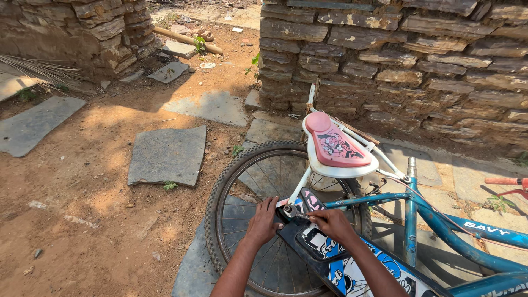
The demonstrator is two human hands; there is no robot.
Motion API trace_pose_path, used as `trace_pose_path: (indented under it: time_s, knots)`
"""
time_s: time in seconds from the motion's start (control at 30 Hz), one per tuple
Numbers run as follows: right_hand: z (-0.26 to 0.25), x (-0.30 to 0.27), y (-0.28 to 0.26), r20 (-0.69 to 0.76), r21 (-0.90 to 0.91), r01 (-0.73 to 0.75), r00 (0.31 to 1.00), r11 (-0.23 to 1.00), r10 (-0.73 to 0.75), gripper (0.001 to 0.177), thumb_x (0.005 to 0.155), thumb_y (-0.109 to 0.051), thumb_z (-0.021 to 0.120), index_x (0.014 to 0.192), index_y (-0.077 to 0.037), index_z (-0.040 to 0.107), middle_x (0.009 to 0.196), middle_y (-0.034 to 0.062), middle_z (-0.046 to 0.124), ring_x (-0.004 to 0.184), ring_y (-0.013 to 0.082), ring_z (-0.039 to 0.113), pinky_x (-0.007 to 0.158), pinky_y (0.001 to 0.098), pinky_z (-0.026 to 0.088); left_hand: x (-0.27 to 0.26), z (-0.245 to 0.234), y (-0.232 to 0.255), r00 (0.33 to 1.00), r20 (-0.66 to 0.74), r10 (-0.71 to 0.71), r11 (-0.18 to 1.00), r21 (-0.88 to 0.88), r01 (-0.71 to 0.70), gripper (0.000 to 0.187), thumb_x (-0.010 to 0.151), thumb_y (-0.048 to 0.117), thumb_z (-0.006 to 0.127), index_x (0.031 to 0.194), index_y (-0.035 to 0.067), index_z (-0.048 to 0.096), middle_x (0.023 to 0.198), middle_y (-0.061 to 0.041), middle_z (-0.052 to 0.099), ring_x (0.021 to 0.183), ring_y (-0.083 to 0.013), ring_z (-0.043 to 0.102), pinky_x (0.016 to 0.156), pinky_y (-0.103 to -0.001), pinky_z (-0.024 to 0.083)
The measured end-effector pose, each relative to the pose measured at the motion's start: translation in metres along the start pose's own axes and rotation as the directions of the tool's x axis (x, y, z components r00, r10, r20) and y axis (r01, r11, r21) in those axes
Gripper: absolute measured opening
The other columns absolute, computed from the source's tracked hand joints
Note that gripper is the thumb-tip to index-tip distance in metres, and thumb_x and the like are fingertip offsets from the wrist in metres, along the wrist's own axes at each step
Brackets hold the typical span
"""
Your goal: The person attaches a plastic component to the rear frame of a bicycle using their hands while sitting on the ground.
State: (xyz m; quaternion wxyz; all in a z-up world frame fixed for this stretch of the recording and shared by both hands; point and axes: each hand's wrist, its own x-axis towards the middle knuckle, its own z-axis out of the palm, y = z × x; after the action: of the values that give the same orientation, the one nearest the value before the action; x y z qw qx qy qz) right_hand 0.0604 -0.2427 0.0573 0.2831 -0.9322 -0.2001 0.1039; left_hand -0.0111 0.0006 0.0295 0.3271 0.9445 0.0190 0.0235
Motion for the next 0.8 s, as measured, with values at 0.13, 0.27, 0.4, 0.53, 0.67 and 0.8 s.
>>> trace_pose_path:
  time_s: [0.13,0.27,0.4,0.53,0.67,0.8]
  knots:
    - [-0.051,0.051,-0.006,0.184,-0.083,0.380,0.914,0.921,-0.361,0.023,0.085,-0.030,0.078,0.106,-0.021,0.082,0.093,0.0022,0.080,0.088,0.0217,0.076,0.078,0.0376,0.055,0.000,-0.002,0.001,1.000,-0.003,0.003,1.000,-0.002,-0.003,0.098,0.077,0.018,0.087,0.157,0.016,0.030,0.159,-0.010,0.034,0.147,-0.0317,0.034,0.113,-0.046,0.043]
    - [-0.074,0.115,-0.046,0.432,-0.395,0.487,0.847,0.779,-0.311,0.021,0.081,-0.029,0.079,0.101,-0.026,0.082,0.097,-0.0020,0.078,0.097,0.0203,0.073,0.085,0.0371,0.053,-0.001,-0.004,0.002,1.000,0.017,-0.016,1.000,0.002,0.016,0.097,0.078,0.019,0.086,0.157,0.017,0.030,0.159,-0.009,0.034,0.147,-0.0308,0.033,0.112,-0.046,0.043]
    - [-0.060,0.146,-0.075,0.548,-0.587,0.553,0.809,0.591,-0.212,0.012,0.083,-0.027,0.077,0.093,-0.029,0.082,0.093,-0.0058,0.078,0.098,0.0119,0.068,0.097,0.0397,0.036,0.000,0.000,-0.002,1.000,0.012,-0.006,1.000,0.014,0.005,0.097,0.079,0.017,0.085,0.157,0.015,0.028,0.160,-0.009,0.034,0.147,-0.0315,0.035,0.112,-0.046,0.045]
    - [-0.053,0.154,-0.068,0.567,-0.585,0.579,0.793,0.568,-0.224,0.010,0.085,-0.028,0.076,0.093,-0.027,0.081,0.090,-0.0063,0.077,0.101,0.0104,0.066,0.102,0.0438,0.032,0.003,0.003,-0.004,1.000,-0.006,0.007,1.000,0.023,-0.007,0.098,0.079,0.018,0.086,0.158,0.016,0.028,0.159,-0.009,0.034,0.145,-0.0313,0.035,0.112,-0.046,0.044]
    - [-0.062,0.135,-0.047,0.518,-0.448,0.598,0.779,0.665,-0.352,0.013,0.088,-0.029,0.074,0.098,-0.024,0.081,0.093,-0.0037,0.075,0.102,0.0142,0.066,0.102,0.0454,0.028,-0.003,-0.004,0.000,1.000,0.019,-0.003,1.000,0.027,0.003,0.097,0.080,0.020,0.085,0.159,0.018,0.028,0.159,-0.007,0.035,0.145,-0.0301,0.037,0.110,-0.046,0.047]
    - [-0.063,0.111,-0.039,0.450,-0.298,0.601,0.774,0.742,-0.445,0.019,0.084,-0.027,0.076,0.103,-0.024,0.080,0.095,-0.0020,0.071,0.105,0.0175,0.063,0.099,0.0471,0.026,-0.004,-0.008,0.001,1.000,0.019,-0.006,1.000,0.017,0.006,0.098,0.079,0.020,0.086,0.158,0.019,0.028,0.159,-0.006,0.035,0.146,-0.0296,0.036,0.109,-0.048,0.047]
